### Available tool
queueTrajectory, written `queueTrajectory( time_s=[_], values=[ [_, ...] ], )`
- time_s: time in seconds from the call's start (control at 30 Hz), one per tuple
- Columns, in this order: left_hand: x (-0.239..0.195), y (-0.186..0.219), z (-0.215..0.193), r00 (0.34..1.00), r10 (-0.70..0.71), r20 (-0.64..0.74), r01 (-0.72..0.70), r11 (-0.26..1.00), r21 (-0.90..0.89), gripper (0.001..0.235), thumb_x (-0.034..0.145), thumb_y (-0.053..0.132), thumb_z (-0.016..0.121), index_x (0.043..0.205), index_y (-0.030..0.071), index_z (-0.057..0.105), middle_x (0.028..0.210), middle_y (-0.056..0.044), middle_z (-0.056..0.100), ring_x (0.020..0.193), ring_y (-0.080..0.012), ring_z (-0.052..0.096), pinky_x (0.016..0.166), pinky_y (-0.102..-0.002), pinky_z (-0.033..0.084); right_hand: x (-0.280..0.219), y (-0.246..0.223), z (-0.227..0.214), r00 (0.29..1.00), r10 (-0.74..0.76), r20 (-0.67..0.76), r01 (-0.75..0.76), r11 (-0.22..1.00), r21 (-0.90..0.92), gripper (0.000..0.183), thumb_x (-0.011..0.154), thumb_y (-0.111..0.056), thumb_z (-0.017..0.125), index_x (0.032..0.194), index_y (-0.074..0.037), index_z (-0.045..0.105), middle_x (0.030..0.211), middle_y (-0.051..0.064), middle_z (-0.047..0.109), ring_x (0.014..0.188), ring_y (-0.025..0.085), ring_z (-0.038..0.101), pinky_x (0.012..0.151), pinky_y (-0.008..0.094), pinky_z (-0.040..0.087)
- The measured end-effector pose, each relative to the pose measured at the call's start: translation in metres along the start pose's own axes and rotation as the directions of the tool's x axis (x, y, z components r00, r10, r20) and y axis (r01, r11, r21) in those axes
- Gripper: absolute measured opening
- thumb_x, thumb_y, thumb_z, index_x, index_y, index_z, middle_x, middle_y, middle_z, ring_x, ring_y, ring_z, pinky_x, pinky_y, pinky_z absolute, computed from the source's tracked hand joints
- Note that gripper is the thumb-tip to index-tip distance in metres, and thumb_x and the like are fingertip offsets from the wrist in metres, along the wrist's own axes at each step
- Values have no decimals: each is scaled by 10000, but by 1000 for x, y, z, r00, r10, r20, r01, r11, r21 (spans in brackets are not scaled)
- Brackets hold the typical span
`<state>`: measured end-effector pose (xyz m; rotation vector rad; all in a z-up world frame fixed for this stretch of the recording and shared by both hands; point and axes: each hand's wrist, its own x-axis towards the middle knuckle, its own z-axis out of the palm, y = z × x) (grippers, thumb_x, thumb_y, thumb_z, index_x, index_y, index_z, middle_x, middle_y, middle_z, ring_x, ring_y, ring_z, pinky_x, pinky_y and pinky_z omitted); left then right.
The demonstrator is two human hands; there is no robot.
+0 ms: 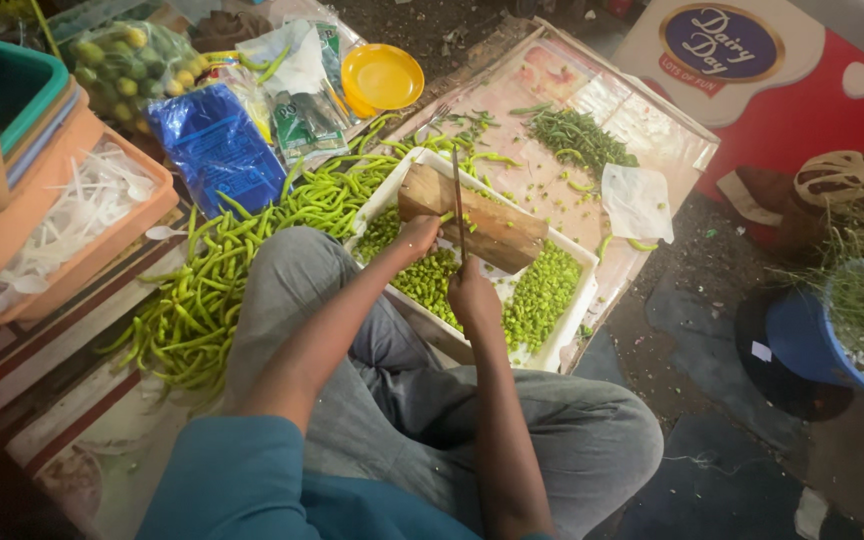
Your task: The person sits on the floor and uses a large knife to chop green chilies on a wooden block. They repeatedly pick up chilies, slice them into small pieces, and drop the chopped pieces into a white container below the block.
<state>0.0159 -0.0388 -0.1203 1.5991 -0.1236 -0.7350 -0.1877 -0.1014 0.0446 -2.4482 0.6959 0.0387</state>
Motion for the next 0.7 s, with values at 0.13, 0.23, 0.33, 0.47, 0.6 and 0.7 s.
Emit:
queueTrajectory(
  time_s=[0.13,0.23,0.33,0.47,0.6,0.7],
  values=[
    [-24,23,-8,998,-66,22,64,995,71,364,939,380,494,810,74,640,548,-60,587,389,-159,467,381,-320,366,-3,-4,-6,999,28,37,-29,999,15,276,987,-321,504,1151,-101,478,881,285,710,798,506,690,719,609,510],
    [-40,40,-13,989,-120,83,126,989,-79,349,944,385,525,804,83,630,549,-35,567,376,-136,421,365,-307,321,-8,-15,-15,1000,6,16,-6,1000,5,259,987,-316,511,1135,-104,486,863,271,712,765,486,686,698,604,511],
    [-41,42,-16,989,-116,91,131,975,-180,330,937,380,539,802,93,630,549,-30,555,366,-123,392,357,-303,296,-17,-28,-31,988,107,110,-117,989,85,255,983,-316,492,1134,-111,486,841,244,722,645,430,711,643,562,542],
    [-31,34,-12,996,-87,-9,84,979,-184,335,923,387,565,755,105,631,527,-15,537,361,-114,390,348,-297,298,-14,-30,-36,992,91,84,-102,986,132,251,986,-314,497,1160,-134,509,810,251,716,589,396,685,595,533,523],
    [-35,38,-5,997,-58,-57,43,970,-241,363,925,396,581,703,109,602,492,-6,497,342,-123,399,337,-297,321,-8,-22,-33,992,83,92,-98,980,174,267,979,-334,533,1115,-105,512,821,241,712,608,397,700,613,533,532],
    [-41,49,-2,990,-113,-87,87,963,-257,368,915,377,589,676,96,579,475,-18,485,320,-138,381,319,-309,284,-8,-19,-34,996,48,75,-59,987,148,267,980,-328,550,1116,-101,512,844,244,712,681,425,698,662,560,518]
  ],
)
